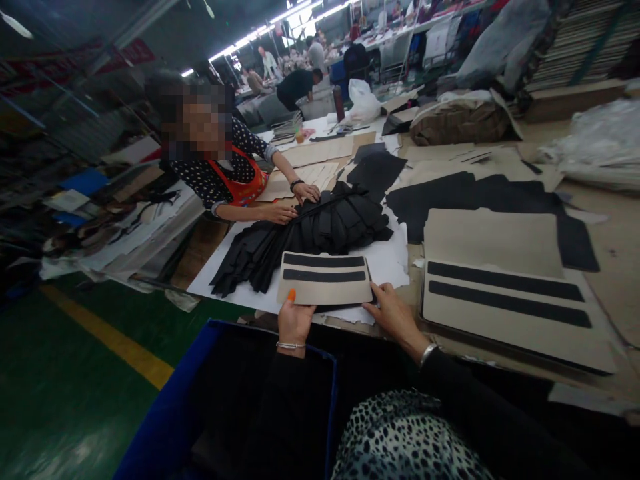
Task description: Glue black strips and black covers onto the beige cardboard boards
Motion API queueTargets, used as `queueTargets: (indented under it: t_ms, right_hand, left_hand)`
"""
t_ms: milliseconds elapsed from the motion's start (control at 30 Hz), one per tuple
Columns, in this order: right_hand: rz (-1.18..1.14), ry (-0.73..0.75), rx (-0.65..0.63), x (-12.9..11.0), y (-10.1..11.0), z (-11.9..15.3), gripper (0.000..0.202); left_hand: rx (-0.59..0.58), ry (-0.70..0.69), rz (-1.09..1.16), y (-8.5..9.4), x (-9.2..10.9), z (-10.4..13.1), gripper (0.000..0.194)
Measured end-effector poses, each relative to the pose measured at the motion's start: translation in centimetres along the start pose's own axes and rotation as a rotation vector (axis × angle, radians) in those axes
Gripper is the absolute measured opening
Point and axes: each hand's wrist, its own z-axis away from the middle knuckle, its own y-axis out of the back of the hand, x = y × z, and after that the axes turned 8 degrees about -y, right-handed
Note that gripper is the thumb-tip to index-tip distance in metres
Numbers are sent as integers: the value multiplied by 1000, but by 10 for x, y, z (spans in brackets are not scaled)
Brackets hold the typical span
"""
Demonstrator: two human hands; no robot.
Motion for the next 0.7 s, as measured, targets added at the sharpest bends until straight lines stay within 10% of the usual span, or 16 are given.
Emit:
queueTargets:
  t_ms: [267, 467, 700]
  right_hand:
    - [-380, -39, 70, 5, -5, -3, 64]
    - [-1304, -96, -10, -3, 4, -8, 53]
    - [-1531, -75, 22, -4, 39, 1, 43]
  left_hand:
    - [-461, 14, 286, 9, 12, 29, 46]
    - [-507, 49, 317, 2, 18, 33, 48]
    - [-573, 11, 339, -19, 21, 34, 51]
